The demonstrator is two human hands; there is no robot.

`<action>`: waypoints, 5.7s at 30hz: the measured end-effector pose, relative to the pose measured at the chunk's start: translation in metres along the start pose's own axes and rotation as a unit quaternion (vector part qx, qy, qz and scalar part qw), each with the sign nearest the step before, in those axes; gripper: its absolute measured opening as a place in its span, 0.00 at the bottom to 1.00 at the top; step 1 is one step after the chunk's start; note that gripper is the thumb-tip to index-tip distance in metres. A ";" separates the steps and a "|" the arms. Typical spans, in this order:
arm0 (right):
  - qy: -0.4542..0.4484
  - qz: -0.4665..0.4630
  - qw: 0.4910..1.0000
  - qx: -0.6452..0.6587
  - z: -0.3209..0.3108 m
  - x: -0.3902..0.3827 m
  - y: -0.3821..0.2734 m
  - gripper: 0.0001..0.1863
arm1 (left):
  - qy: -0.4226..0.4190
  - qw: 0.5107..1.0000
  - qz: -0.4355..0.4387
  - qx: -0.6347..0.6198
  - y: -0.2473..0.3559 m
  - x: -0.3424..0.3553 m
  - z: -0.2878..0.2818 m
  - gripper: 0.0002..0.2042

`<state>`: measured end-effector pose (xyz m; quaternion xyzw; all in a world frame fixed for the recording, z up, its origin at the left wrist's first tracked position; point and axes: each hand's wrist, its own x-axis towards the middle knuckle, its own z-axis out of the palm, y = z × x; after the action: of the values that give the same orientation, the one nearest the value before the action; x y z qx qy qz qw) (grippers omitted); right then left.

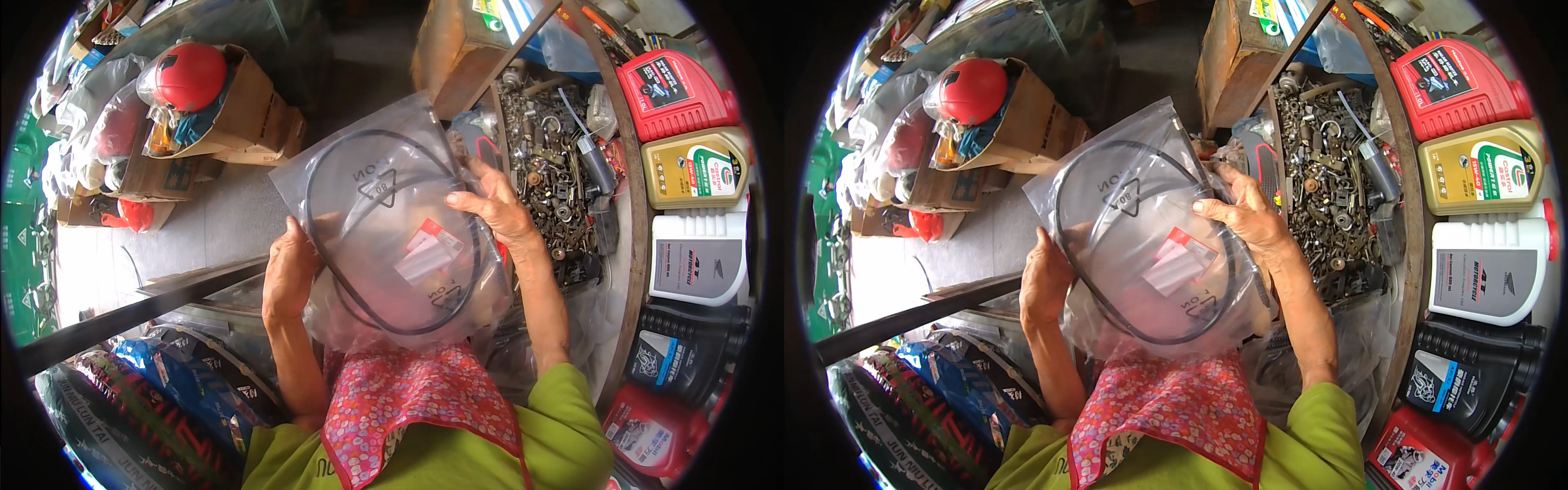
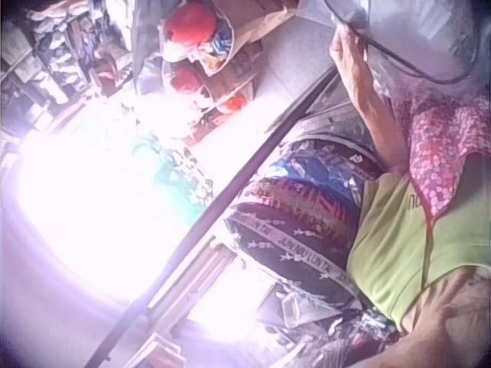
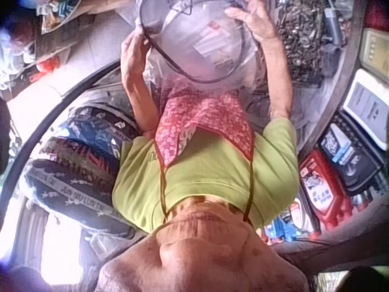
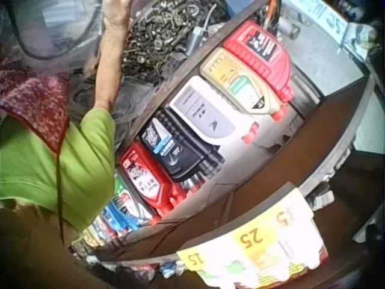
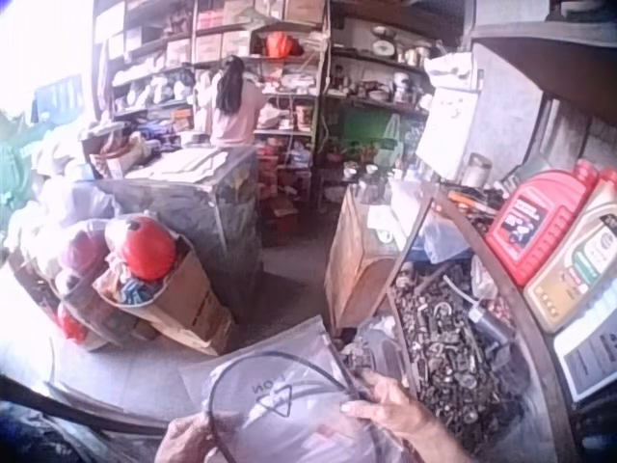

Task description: The person retrieves a packaged inner tube from a shelf, removes it from the plastic bag, and carries it outside to a red motorcycle. The person hands the inner tube to a man working on the motorcycle's front wheel.

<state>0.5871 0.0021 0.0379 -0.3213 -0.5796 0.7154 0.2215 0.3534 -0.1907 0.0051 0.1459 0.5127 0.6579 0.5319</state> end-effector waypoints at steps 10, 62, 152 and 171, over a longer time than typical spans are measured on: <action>0.030 -0.011 0.999 0.014 0.007 -0.014 0.006 0.26 | 0.119 0.956 0.063 0.262 -0.024 -0.001 0.015 0.20; -0.330 0.040 0.892 -0.306 -0.023 0.112 -0.050 0.37 | -0.054 0.993 0.014 0.102 -0.017 0.052 0.041 0.18; 0.110 -0.068 0.978 0.165 0.046 -0.037 0.040 0.21 | 0.131 0.944 0.298 -0.056 0.032 0.010 0.025 0.18; 0.140 -0.066 0.980 0.124 0.037 -0.045 0.038 0.13 | 0.094 0.979 0.165 -0.080 0.015 0.019 0.000 0.15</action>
<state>0.5938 -0.0628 0.0143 -0.3495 -0.4696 0.7133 0.3854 0.3376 -0.1731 0.0104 0.1227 0.4752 0.7862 0.3756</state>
